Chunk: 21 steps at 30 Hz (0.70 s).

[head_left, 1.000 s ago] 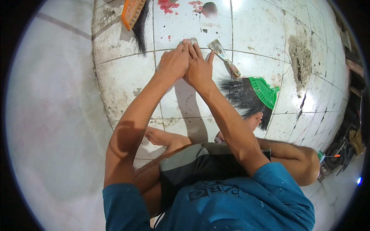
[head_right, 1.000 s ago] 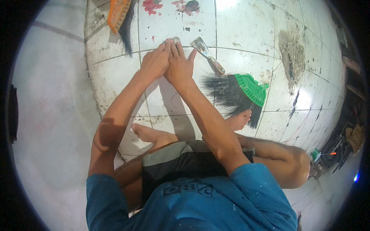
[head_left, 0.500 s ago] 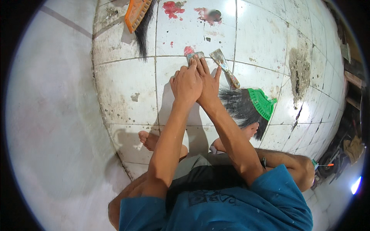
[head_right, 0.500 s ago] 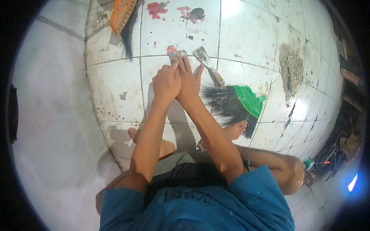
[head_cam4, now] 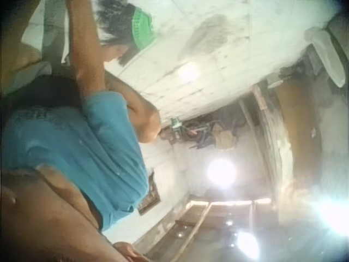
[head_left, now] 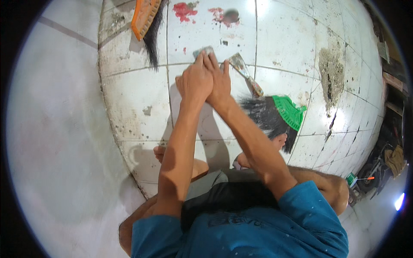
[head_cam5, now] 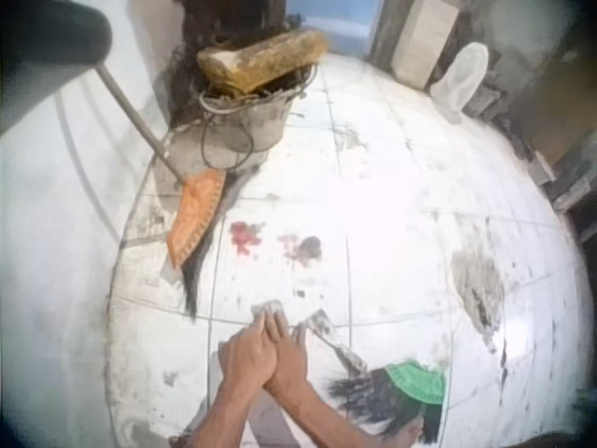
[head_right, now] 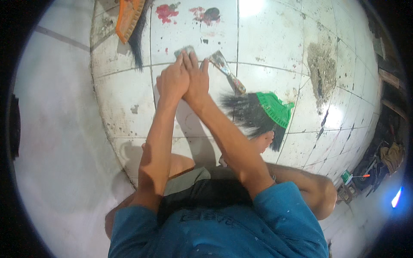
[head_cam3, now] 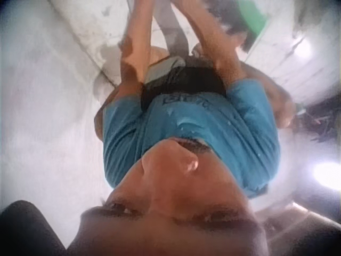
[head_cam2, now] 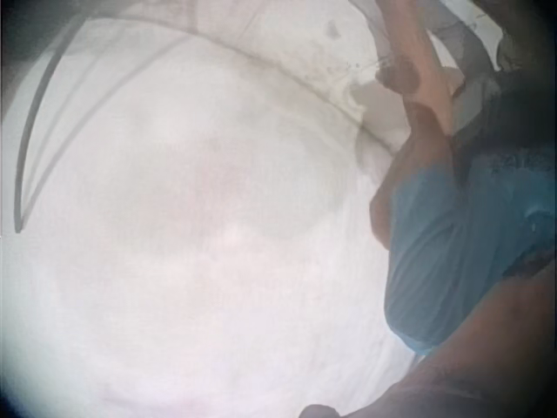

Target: The person scrapes debris from the tiled floor using a metal scraper and then sweeps the loosened material with a green broom. The person alternates between scraping and sweeping to clear the area.

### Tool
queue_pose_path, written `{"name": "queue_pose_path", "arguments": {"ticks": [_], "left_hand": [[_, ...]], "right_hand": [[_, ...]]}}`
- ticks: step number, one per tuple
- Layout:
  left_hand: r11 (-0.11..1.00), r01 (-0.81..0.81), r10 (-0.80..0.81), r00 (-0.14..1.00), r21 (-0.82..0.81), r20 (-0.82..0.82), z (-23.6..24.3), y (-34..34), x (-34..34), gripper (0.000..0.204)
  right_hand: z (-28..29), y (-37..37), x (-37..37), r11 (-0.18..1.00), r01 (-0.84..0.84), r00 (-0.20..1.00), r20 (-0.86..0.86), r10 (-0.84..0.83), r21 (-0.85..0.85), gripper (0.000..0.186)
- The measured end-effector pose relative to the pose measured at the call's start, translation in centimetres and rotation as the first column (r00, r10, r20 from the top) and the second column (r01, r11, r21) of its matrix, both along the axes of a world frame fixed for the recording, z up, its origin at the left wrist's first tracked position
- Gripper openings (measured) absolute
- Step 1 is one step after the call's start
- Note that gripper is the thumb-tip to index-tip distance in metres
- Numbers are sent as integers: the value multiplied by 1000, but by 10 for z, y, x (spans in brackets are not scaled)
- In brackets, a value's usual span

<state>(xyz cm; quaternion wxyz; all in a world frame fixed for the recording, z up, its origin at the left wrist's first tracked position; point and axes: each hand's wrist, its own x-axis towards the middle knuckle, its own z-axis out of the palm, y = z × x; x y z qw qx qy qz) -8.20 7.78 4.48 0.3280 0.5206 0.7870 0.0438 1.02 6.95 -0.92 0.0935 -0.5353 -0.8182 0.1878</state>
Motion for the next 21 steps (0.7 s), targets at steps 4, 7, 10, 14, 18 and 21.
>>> {"name": "queue_pose_path", "arguments": {"ticks": [4,7,10,14,18,21], "left_hand": [[998,25,-25,1000,-52,1,-4,-5,-2,54],[998,57,-58,998,-41,-22,-3,7,-12,55],[997,61,-62,998,-54,-28,3,8,-8,55],[1000,26,-27,999,-13,-32,-11,-8,-16,56],[998,39,-42,997,-42,-71,-2,12,-28,55],[997,30,-34,998,-72,-54,5,-2,-18,54]], "right_hand": [[-4,-20,-3,1000,24,1000,5,-24,-6,76],[7,16,-5,998,-12,999,-49,8,-69,78],[-9,-4,-8,999,20,999,-35,-21,-32,73],[-3,-7,-17,999,10,998,-66,-12,-44,75],[-1,3,-33,999,18,999,-26,-19,-39,77],[-4,-24,-25,997,56,994,-90,-60,-50,76]]}}
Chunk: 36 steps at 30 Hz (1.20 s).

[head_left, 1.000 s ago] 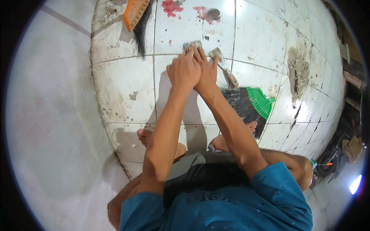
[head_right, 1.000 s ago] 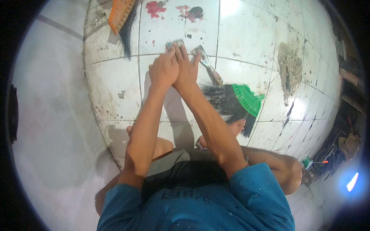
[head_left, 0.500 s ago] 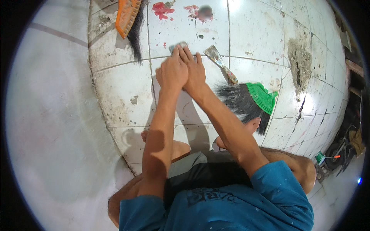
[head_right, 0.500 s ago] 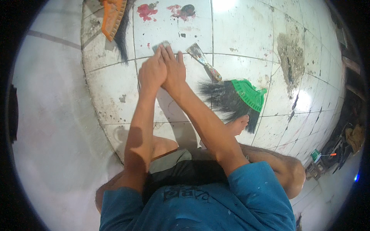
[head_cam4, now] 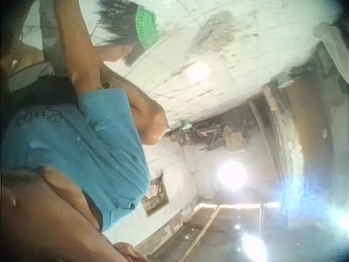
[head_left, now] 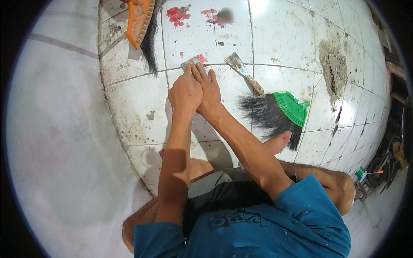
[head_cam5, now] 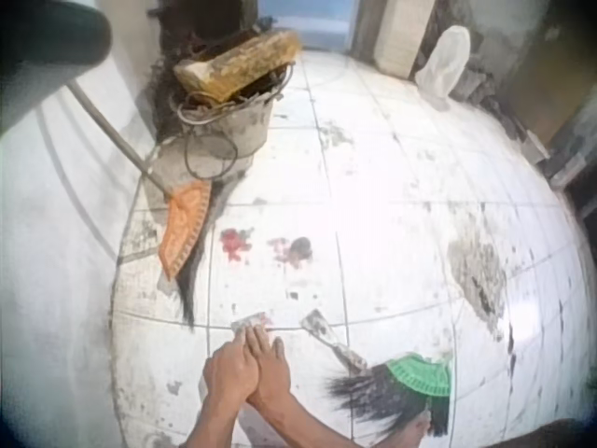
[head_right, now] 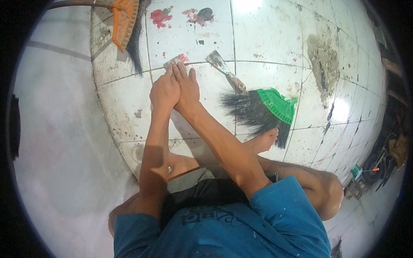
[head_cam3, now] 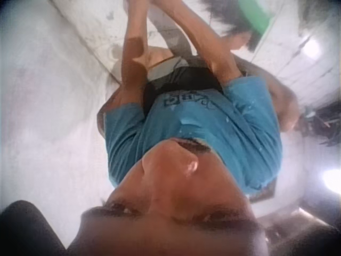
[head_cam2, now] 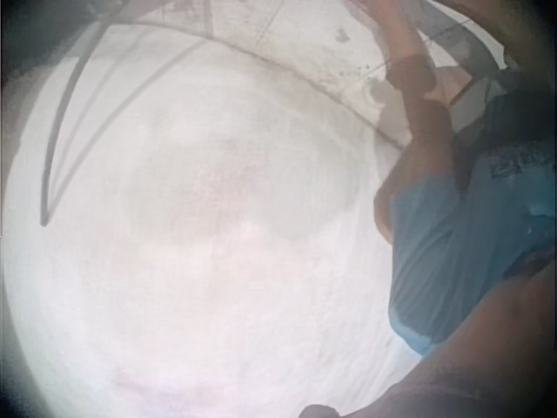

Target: The person scrapes debris from the tiled floor using a metal scraper and then sweeps the loosened material with a green broom. The person alternates between scraping and sweeping to clear the area.

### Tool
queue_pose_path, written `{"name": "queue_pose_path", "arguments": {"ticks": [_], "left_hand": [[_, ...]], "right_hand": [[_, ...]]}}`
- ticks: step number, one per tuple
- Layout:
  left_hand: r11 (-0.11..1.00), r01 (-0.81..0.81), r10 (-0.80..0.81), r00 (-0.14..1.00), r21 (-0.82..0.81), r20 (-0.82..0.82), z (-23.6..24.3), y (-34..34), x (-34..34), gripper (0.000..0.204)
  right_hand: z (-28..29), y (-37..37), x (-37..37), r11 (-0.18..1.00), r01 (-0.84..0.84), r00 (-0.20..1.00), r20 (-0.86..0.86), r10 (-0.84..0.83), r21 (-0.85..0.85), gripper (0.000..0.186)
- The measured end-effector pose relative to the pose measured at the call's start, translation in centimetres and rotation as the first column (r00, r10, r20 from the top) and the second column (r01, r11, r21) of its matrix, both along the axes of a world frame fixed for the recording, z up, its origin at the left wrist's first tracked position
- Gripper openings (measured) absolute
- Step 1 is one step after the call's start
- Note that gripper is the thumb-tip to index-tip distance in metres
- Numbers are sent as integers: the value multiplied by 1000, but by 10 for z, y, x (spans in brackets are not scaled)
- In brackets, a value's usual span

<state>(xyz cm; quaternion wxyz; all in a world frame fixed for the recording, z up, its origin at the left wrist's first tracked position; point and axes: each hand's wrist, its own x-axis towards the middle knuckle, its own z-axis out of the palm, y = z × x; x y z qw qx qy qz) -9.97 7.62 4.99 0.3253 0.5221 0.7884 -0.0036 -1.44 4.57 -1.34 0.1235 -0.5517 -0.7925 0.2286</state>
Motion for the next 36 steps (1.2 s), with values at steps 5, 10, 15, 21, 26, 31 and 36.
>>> {"name": "queue_pose_path", "arguments": {"ticks": [5,10,15,21,26,31,36], "left_hand": [[999,37,-37,999,33,23,-4,20,-12,53],[999,-24,20,993,25,118,-6,-7,13,56],[999,1,-6,994,44,106,-6,28,11,54],[997,-46,35,987,63,156,-5,10,28,51],[998,-11,5,995,54,103,-8,6,19,50],[994,-24,12,994,110,110,-15,14,25,49],[996,-31,21,993,78,117,-12,4,23,50]], "right_hand": [[3,28,-5,1000,-26,995,101,26,-5,78],[8,-1,19,994,22,993,118,-9,-109,77],[16,40,26,998,-17,987,156,27,-63,76],[8,22,43,999,-20,980,200,9,51,73],[15,19,35,998,-55,979,199,47,34,72],[9,27,39,997,-38,969,245,20,67,73],[14,17,38,997,-40,974,227,25,62,72]]}}
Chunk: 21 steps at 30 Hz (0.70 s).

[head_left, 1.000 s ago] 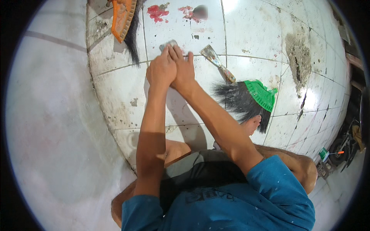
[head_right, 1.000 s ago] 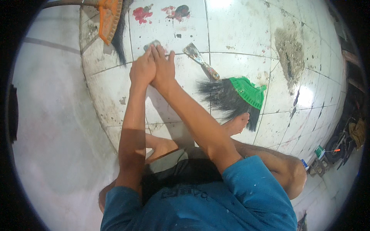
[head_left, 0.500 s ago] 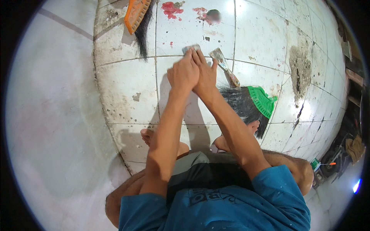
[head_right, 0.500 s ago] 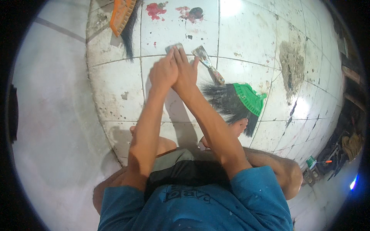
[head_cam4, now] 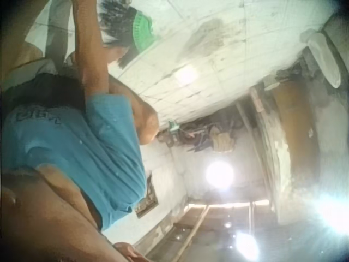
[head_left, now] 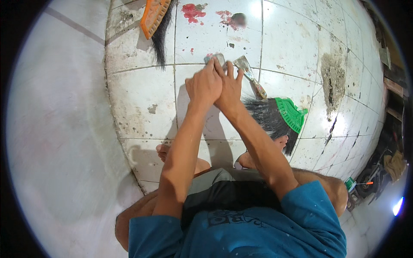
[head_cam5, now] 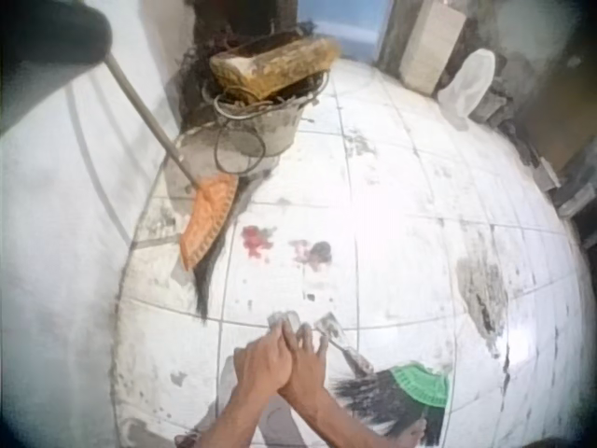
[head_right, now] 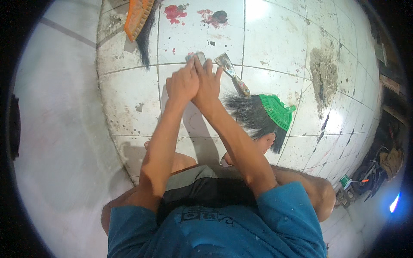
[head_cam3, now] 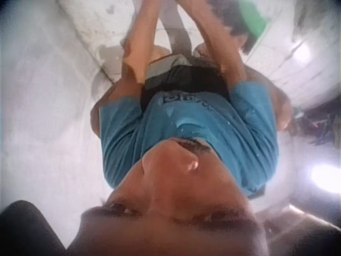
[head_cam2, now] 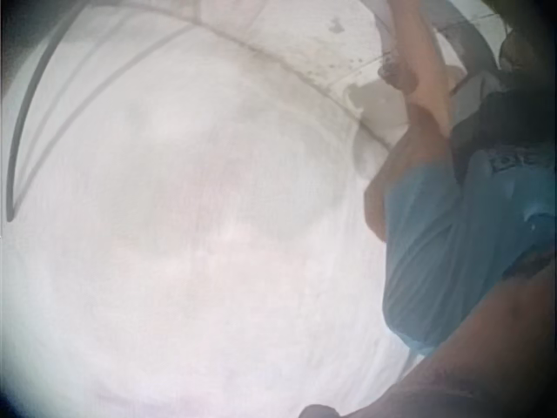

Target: The person scrapes debris from the tiled floor using a metal scraper and then sweeps the loosened material with a green broom. The person alternates between scraping and sweeping to clear the area.

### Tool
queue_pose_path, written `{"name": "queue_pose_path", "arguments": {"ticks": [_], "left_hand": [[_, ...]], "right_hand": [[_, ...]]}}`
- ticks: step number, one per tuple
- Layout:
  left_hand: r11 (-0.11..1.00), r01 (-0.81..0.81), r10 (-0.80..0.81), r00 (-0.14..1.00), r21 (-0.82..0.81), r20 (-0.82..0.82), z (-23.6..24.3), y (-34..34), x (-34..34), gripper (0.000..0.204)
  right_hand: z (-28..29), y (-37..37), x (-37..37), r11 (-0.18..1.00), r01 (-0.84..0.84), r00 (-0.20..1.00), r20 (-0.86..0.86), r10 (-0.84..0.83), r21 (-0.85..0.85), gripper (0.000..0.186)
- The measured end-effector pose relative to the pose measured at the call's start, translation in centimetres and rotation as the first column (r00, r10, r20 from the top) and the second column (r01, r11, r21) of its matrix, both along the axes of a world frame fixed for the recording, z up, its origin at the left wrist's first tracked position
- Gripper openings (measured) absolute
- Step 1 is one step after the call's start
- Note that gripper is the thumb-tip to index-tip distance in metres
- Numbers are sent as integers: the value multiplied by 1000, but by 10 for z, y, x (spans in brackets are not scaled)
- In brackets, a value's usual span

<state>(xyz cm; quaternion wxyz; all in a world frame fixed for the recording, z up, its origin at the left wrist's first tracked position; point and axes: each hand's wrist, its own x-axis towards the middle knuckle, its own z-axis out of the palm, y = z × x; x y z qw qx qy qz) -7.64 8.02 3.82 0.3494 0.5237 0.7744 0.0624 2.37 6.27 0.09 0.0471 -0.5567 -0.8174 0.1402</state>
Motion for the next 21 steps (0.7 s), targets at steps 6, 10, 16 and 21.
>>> {"name": "queue_pose_path", "arguments": {"ticks": [6,10,16,21], "left_hand": [[1000,-5,6,1000,29,-15,-1,13,-19,53],[998,43,-45,998,-40,-51,9,-9,-7,53],[1000,17,-17,1000,-19,-23,5,15,-20,52],[997,49,-52,997,-59,-50,8,3,-12,51]], "right_hand": [[4,16,-17,998,5,999,-40,-7,-65,73],[-4,-8,-14,997,54,996,-61,-57,-57,72],[3,10,-24,992,46,999,-14,-48,-119,70],[2,-8,-18,991,112,991,-59,-117,-77,70]]}}
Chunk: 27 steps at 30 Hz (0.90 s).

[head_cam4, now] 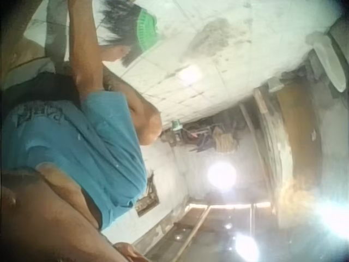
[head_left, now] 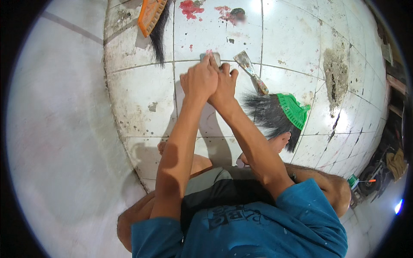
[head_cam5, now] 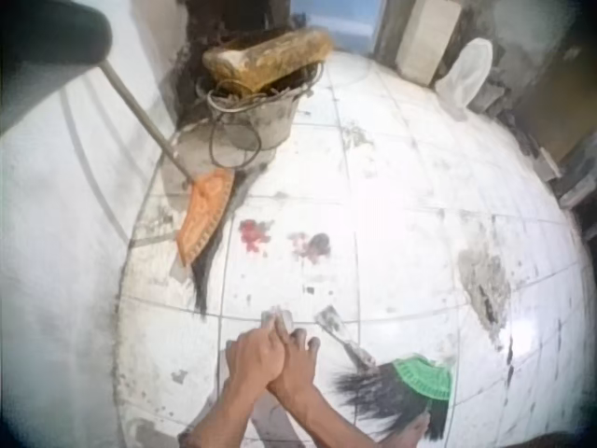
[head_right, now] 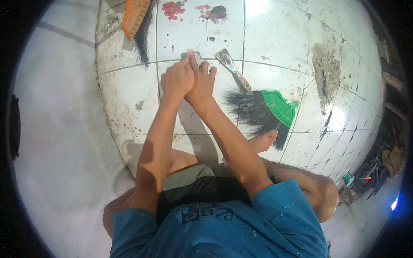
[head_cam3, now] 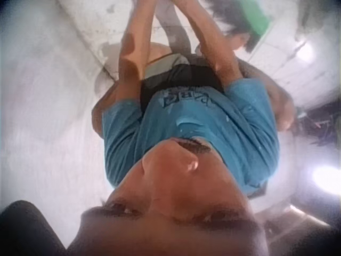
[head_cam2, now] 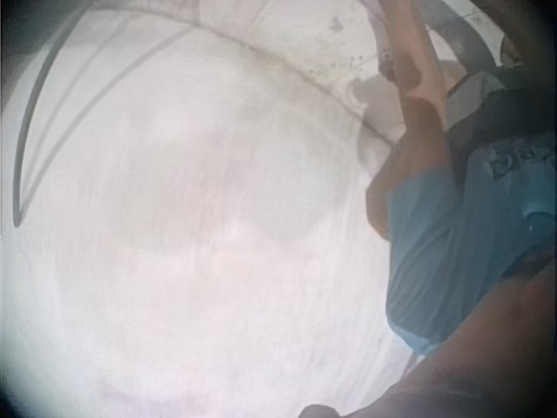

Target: The person scrapes debris from the tiled floor using a metal scraper and then sweeps the loosened material with a green broom. The person alternates between scraping and sweeping to clear the area.

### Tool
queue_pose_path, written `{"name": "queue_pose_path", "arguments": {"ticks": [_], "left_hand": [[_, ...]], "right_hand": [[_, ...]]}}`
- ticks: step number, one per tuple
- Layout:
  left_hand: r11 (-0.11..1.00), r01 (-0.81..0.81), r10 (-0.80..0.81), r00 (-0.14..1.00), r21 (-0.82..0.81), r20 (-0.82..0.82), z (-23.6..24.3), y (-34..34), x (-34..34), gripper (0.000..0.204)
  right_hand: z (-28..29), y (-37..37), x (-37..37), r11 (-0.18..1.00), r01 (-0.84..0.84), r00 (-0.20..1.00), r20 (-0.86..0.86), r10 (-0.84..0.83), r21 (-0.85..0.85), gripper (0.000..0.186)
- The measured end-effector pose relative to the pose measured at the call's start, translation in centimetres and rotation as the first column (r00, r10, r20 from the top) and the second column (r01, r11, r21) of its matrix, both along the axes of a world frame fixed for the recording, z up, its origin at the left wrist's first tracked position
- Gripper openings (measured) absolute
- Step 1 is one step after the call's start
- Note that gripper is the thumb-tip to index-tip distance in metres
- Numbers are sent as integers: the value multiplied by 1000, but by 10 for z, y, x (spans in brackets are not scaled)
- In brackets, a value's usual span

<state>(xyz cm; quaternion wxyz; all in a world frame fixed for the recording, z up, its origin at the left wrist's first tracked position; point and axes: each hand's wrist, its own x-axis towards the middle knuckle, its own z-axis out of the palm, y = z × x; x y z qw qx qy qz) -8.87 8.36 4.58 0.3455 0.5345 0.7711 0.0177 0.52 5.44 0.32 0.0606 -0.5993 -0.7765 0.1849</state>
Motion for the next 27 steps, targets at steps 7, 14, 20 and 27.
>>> {"name": "queue_pose_path", "arguments": {"ticks": [7,14,20,27], "left_hand": [[998,-24,23,1000,59,15,-7,-8,1,50],[998,-52,51,998,19,21,-3,2,-1,50],[998,-56,55,995,13,86,-3,14,-2,53],[996,-80,78,993,24,90,-6,-10,19,51]], "right_hand": [[5,-8,3,997,16,998,-55,-20,-72,66],[-4,8,-1,1000,-15,1000,7,15,-5,67],[-3,19,-2,1000,-6,1000,6,6,12,67],[-5,-3,20,999,-24,998,60,22,24,68]]}}
